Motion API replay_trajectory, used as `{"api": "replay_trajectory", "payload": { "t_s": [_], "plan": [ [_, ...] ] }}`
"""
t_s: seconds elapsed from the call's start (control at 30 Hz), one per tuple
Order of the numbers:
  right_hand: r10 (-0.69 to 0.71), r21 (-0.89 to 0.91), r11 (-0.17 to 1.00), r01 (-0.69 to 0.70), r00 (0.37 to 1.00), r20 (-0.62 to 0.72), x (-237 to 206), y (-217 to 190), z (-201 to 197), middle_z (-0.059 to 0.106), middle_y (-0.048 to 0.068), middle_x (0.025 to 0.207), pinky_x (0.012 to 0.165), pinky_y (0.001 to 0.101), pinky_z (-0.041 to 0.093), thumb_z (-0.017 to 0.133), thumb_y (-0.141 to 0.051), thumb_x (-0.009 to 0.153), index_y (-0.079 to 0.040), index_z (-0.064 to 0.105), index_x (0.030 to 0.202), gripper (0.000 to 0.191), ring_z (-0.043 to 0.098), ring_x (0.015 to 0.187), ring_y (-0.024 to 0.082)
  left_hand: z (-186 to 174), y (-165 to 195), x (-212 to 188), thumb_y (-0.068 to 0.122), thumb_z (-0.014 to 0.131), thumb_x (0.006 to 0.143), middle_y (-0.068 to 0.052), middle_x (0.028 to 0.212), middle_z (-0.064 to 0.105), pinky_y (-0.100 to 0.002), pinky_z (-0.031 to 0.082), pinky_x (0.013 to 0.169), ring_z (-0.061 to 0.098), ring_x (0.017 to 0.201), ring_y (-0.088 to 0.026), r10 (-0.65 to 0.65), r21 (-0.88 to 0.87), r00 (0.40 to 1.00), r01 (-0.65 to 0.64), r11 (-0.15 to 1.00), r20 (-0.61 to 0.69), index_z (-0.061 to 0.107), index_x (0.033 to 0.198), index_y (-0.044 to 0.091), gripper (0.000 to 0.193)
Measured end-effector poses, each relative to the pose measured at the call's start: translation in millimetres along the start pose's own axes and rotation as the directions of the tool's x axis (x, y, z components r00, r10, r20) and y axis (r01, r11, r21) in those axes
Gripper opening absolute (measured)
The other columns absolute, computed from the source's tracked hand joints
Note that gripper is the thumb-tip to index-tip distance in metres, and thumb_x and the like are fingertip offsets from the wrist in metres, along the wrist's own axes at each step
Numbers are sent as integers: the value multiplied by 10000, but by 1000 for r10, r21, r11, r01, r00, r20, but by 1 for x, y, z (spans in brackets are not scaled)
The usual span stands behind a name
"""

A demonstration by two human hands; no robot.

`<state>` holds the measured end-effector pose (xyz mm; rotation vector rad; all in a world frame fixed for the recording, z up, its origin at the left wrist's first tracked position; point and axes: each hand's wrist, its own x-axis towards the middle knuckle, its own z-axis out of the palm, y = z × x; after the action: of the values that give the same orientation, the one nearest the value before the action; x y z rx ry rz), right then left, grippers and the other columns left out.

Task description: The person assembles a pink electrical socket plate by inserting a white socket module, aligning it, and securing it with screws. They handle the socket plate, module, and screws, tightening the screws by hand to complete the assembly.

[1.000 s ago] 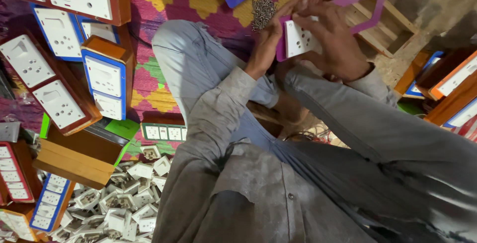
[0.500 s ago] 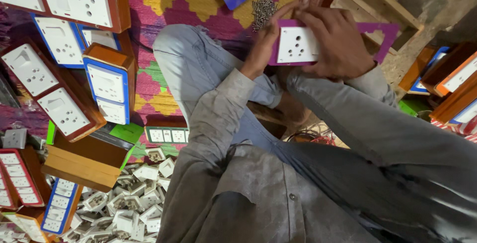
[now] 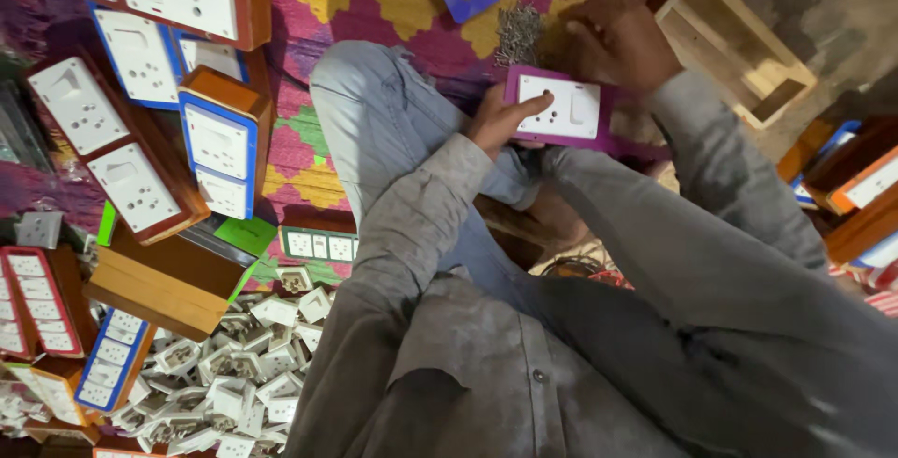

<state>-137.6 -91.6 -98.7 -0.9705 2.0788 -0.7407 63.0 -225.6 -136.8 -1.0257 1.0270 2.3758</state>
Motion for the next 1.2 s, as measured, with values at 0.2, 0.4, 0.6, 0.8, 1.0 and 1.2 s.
{"api": "replay_trajectory", "payload": {
  "t_s": [0.2,0.4,0.6,0.8,1.0,1.2],
  "plan": [
    [-434,-182,894,409,893,-123,35,3,23,636,224,1247,975,458,528,693,-76,908,20,682,1271,375,610,1166,413,-4,4,0,247,780,861,-120,962,755,-366,655,555,758,755,-215,-70,-57,997,67,996,-44,681,1188,8,417],
    [-378,-239,912,333,909,-175,45,12,45,654,155,1181,935,452,534,758,-147,997,-65,763,1156,179,628,1106,365,-6,3,-5,248,776,854,-146,979,759,-378,665,580,766,774,-249,-102,-33,988,99,995,-113,668,1183,19,415],
    [-339,-238,926,293,923,-181,45,26,52,652,147,1106,895,459,535,774,-122,952,-76,773,1108,163,637,1059,362,-3,-8,-7,225,781,875,-119,980,746,-371,669,572,754,799,-220,8,-18,999,-9,1000,-42,674,1184,-1,397],
    [-231,10,969,246,921,-312,35,21,39,712,167,1051,782,403,551,802,-56,1044,5,725,1137,135,691,924,314,-9,-5,-4,214,805,940,-87,1060,770,-315,606,822,724,945,-142,335,228,935,-353,907,116,701,1186,-15,352],
    [-63,520,826,218,952,-300,-26,-8,-9,742,131,1095,861,268,582,707,63,1097,69,710,1159,62,719,970,133,0,13,-13,226,800,923,-58,1064,769,-295,595,836,710,949,-110,318,301,930,-362,882,186,694,1240,6,400],
    [-131,157,971,181,950,-284,-67,-50,-28,741,144,1011,763,323,517,815,46,936,-5,784,1122,195,696,878,233,15,27,-22,233,828,918,-71,1033,789,-298,607,830,747,921,-122,416,445,880,-474,760,229,700,1198,5,383]
  ]
}}
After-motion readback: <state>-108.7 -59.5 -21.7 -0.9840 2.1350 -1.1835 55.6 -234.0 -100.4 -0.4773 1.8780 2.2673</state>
